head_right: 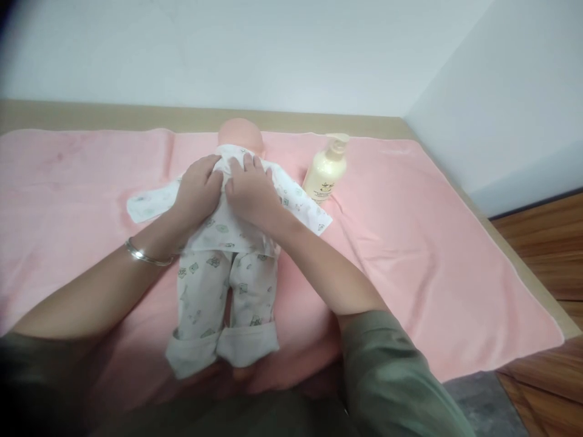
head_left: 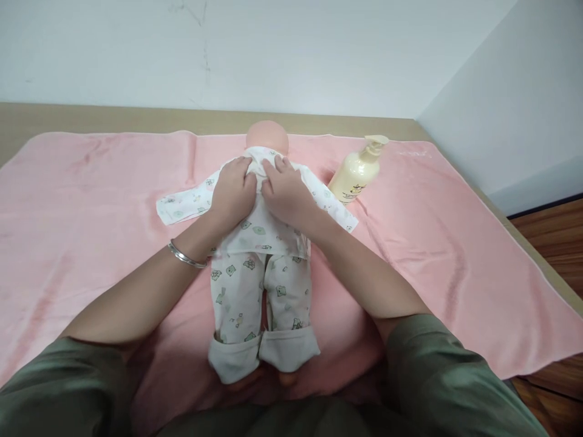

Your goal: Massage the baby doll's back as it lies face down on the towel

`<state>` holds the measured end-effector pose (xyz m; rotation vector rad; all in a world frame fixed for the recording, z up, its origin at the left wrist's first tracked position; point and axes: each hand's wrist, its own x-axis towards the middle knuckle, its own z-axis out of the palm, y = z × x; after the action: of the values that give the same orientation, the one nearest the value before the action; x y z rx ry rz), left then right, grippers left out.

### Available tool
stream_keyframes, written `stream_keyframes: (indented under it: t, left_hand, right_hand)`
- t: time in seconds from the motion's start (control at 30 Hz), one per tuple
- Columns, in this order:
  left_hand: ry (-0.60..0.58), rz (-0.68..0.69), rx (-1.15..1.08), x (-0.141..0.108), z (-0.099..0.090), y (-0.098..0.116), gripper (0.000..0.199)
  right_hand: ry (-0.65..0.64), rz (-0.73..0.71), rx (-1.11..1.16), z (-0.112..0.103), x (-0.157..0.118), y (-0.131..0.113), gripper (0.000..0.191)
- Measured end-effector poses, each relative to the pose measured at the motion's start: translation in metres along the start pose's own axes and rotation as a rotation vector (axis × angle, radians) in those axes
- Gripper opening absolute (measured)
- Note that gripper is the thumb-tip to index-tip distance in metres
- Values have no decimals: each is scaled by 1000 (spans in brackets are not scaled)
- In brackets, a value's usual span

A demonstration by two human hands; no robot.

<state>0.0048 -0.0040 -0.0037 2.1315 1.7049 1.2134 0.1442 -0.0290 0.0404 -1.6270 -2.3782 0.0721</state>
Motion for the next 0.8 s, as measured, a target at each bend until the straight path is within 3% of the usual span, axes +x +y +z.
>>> stream_keyframes:
  t: [0.2, 0.43, 0.53, 0.7, 0.8]
  left_hand:
    - [-43, 127, 148, -17, 3, 22, 61]
    - [-38, 69, 80, 0, -2, 8, 35]
    - [-20, 26, 16, 6, -2, 2, 33]
    - [-6, 76, 98, -1, 3, 4, 45]
    - [-6, 123, 157, -15, 6, 15, 53]
  right_hand:
    - [71, 49, 51, 0, 19, 21, 58]
    - [34, -10, -166, 6, -13, -9, 60]
    - [37, -44, -180, 8, -20, -15, 60]
    - [-10, -52, 45, -2, 0, 2, 50]
    - [31, -6, 143, -4, 17, 18, 44]
